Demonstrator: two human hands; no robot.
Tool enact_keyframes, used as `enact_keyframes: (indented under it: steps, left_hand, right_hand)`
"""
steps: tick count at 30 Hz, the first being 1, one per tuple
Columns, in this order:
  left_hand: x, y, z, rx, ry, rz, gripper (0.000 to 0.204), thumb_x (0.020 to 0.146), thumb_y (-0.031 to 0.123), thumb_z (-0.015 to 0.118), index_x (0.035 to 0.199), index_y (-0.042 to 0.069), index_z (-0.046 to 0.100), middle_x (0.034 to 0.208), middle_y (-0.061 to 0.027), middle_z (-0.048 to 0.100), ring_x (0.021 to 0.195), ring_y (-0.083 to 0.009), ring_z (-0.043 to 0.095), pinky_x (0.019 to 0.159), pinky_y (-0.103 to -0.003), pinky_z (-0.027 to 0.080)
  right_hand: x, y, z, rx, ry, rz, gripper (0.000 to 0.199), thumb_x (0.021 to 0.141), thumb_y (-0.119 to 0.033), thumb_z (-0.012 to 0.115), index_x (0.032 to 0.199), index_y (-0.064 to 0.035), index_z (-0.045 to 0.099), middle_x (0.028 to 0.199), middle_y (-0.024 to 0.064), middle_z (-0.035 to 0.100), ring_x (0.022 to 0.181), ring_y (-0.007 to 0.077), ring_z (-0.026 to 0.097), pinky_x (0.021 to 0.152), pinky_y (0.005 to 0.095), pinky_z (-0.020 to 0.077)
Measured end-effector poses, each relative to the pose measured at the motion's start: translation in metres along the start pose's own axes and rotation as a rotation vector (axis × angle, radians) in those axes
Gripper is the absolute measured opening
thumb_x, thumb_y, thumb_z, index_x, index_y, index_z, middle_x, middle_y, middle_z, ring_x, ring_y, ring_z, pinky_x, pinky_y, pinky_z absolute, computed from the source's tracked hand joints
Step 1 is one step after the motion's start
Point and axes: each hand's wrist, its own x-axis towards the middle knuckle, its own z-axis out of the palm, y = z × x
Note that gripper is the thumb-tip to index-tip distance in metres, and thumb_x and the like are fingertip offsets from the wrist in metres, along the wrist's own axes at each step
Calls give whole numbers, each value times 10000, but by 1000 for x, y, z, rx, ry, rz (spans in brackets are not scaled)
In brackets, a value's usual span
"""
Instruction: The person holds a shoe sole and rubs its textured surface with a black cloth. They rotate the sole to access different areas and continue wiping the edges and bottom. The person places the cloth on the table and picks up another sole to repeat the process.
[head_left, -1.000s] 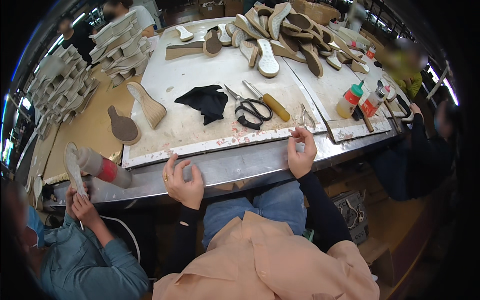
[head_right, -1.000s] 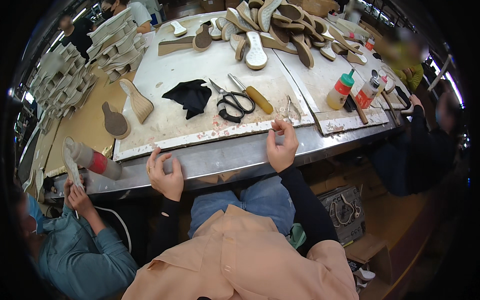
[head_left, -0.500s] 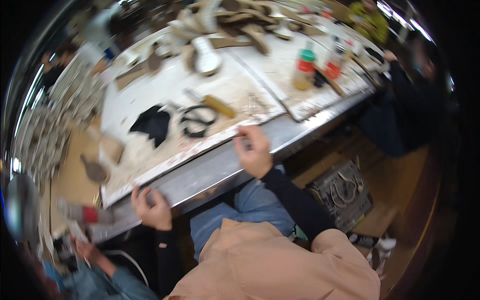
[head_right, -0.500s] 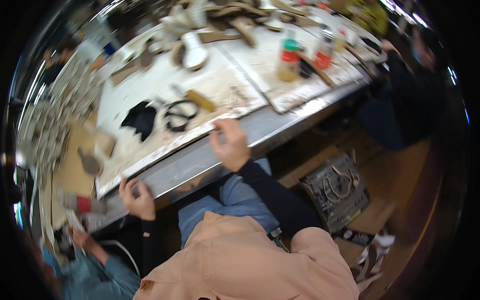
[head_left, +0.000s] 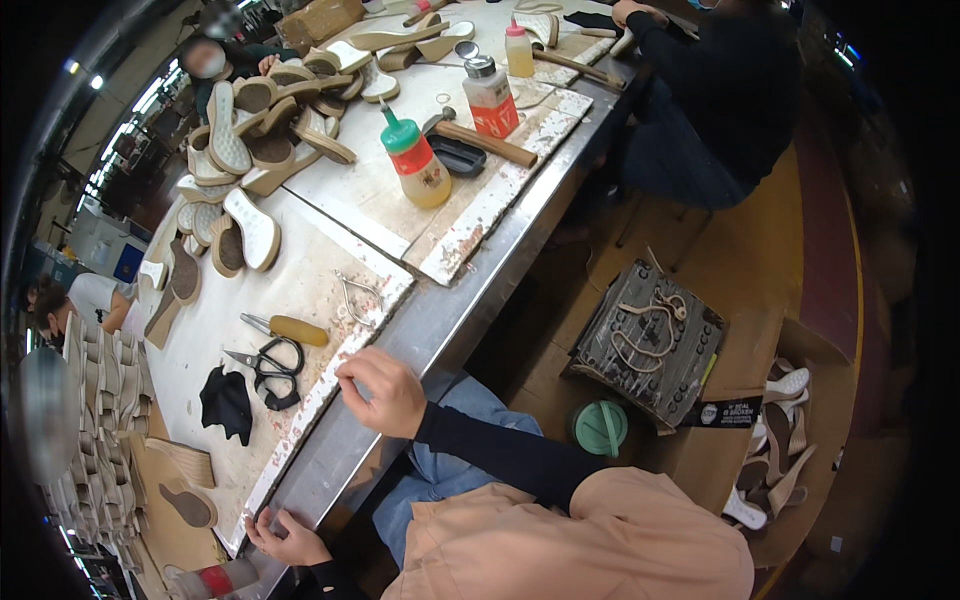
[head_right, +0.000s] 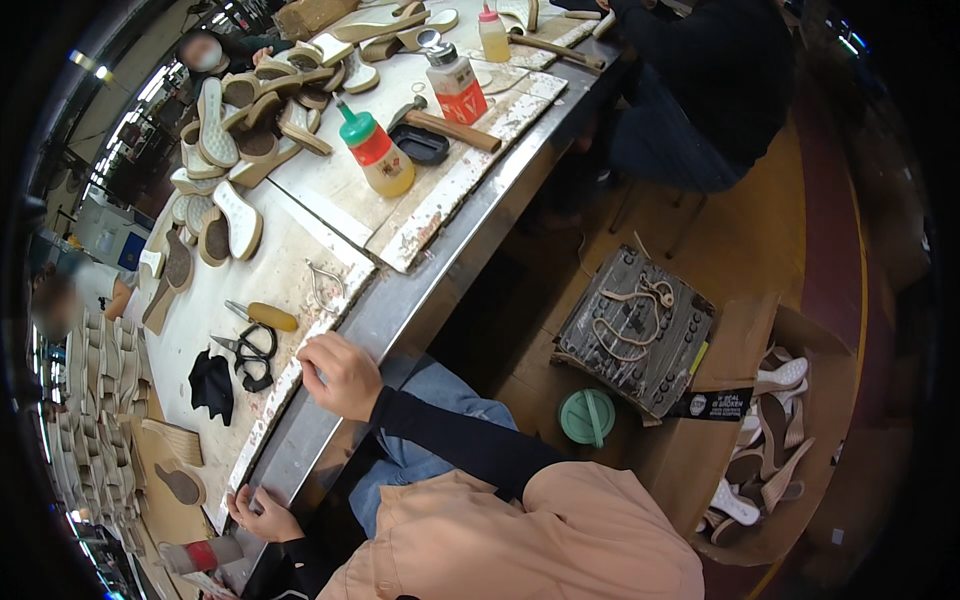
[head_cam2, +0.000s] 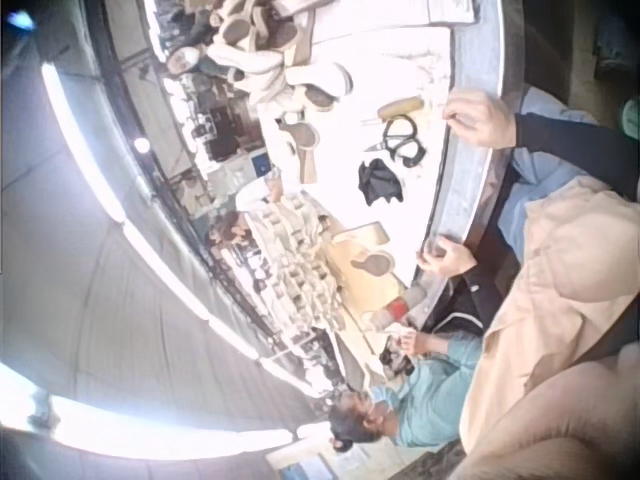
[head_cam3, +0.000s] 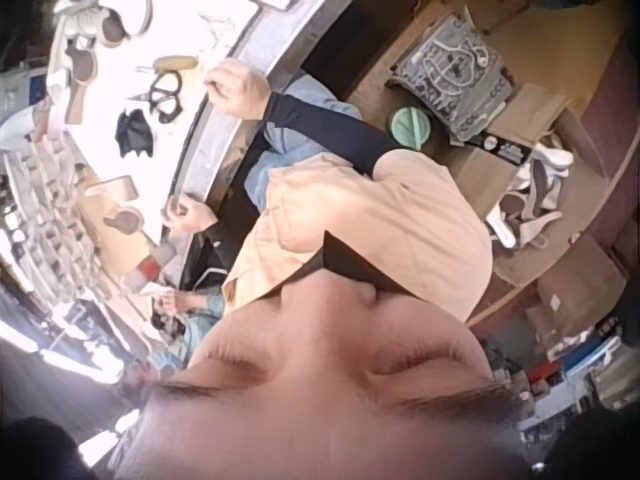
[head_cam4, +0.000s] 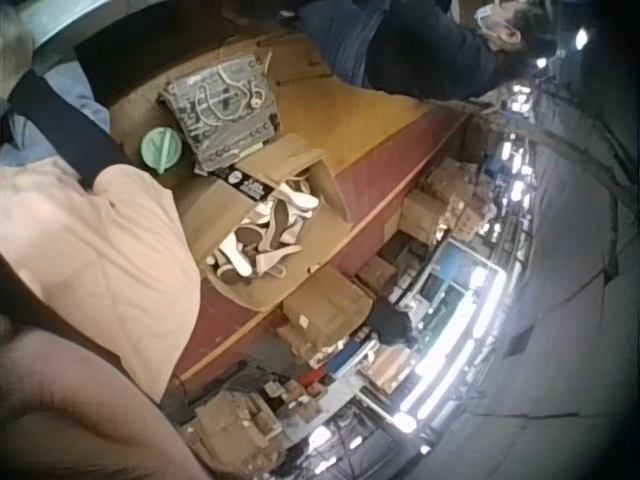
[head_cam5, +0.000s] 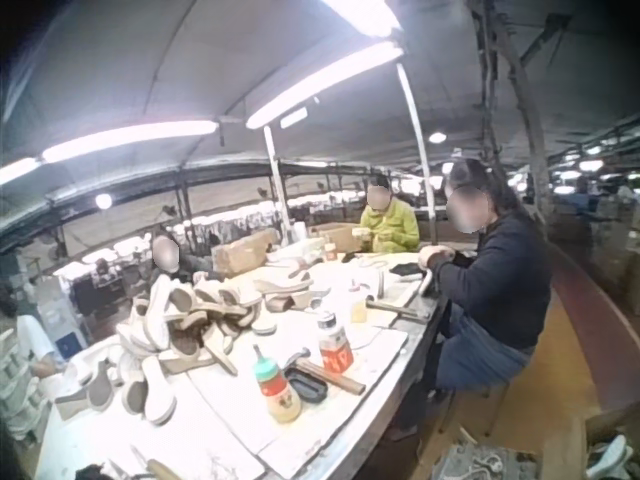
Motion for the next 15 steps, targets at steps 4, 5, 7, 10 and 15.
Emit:
enact_keyframes:
  steps: [4,5,7,10,15]
  left_hand:
    - [1,-8,-1,24,18,-3,197,772,135,650,927,15,630,1288,-146,515,1126,-307,513,900,-394,412]
    - [1,-8,-2,11,27,-31,201,768,135,651,928,16,629,1287,-146,515,1129,-310,511,908,-398,408]
    - [1,-4,0,24,20,-35,204,761,128,650,930,17,622,1290,-155,510,1149,-321,501,931,-404,398]
    - [3,-1,-1,61,36,-9,208,752,118,647,930,19,611,1296,-173,502,1179,-338,482,961,-411,384]
    - [1,3,-3,18,40,-51,210,726,107,647,909,17,597,1304,-193,491,1203,-354,465,993,-423,358]
  right_hand:
    - [0,-2,0,26,-74,29,111,732,28,619,821,-19,572,806,134,601,754,323,591,660,393,484]
    - [1,-1,0,24,-77,24,108,733,25,621,820,-20,575,809,136,605,761,325,595,665,393,486]
    - [0,0,0,20,-83,14,103,734,18,625,818,-22,582,815,141,612,775,328,602,675,394,490]
    - [2,2,-3,37,-128,44,77,752,-5,628,814,-32,590,795,126,613,773,321,603,673,384,488]
    - [3,0,-4,17,-157,116,61,749,8,647,794,-11,611,765,117,614,725,282,616,638,333,488]
